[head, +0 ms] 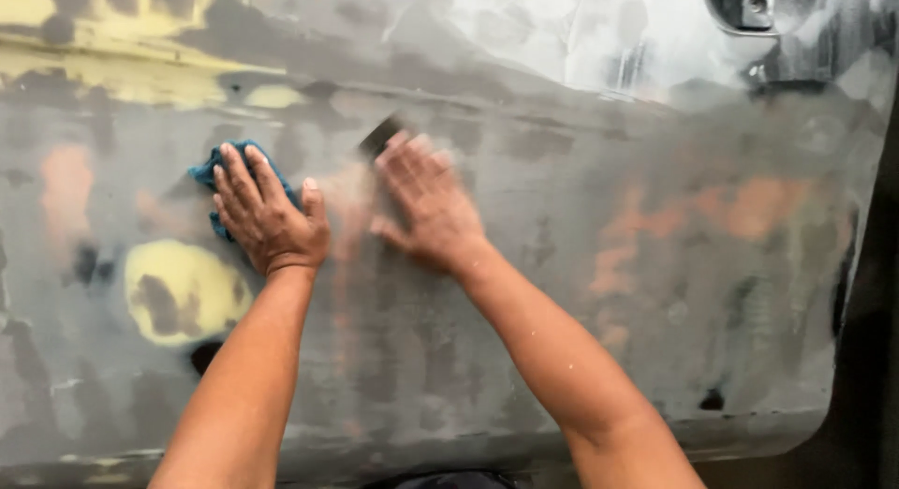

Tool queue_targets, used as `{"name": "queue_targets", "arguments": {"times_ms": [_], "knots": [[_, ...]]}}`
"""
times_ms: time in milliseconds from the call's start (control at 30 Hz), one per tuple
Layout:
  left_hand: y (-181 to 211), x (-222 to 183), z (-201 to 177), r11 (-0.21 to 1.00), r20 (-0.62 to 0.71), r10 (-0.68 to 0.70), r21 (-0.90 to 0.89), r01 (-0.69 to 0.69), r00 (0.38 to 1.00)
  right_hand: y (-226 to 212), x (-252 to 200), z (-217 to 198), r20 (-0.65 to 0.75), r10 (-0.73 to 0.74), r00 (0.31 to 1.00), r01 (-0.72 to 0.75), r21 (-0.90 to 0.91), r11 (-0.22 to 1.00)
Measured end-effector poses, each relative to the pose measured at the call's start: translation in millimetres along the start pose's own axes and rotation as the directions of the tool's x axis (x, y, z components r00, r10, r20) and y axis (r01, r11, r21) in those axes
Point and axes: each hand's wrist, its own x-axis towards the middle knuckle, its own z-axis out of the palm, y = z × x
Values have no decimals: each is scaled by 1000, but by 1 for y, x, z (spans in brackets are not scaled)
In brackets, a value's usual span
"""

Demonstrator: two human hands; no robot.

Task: The person scrubs a large, flat, metallic surface using a blue cloth and a black sanding block. They repeatedly rub the surface in circular and back-and-forth motions, occasionally dipping the cloth into a green bucket of water to rinse it before resuming scrubbing.

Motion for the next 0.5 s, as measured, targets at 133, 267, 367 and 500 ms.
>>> {"name": "queue_targets", "arguments": {"times_ms": [133,267,367,500], "knots": [[2,-4,-2,1000,12,3,-6,-3,1000,63,-35,-37,266,-17,964,38,-76,996],[4,0,-7,1000,20,-29,-7,29,999,164,-93,-61,-389,582,714,-679,-181,712],[6,-4,-6,999,39,-35,-10,36,999,141,-94,-46,-448,734,511,-808,41,588],[5,-3,-5,1000,27,-24,-11,25,999,33,-29,27,-186,138,973,-178,-220,959]]}}
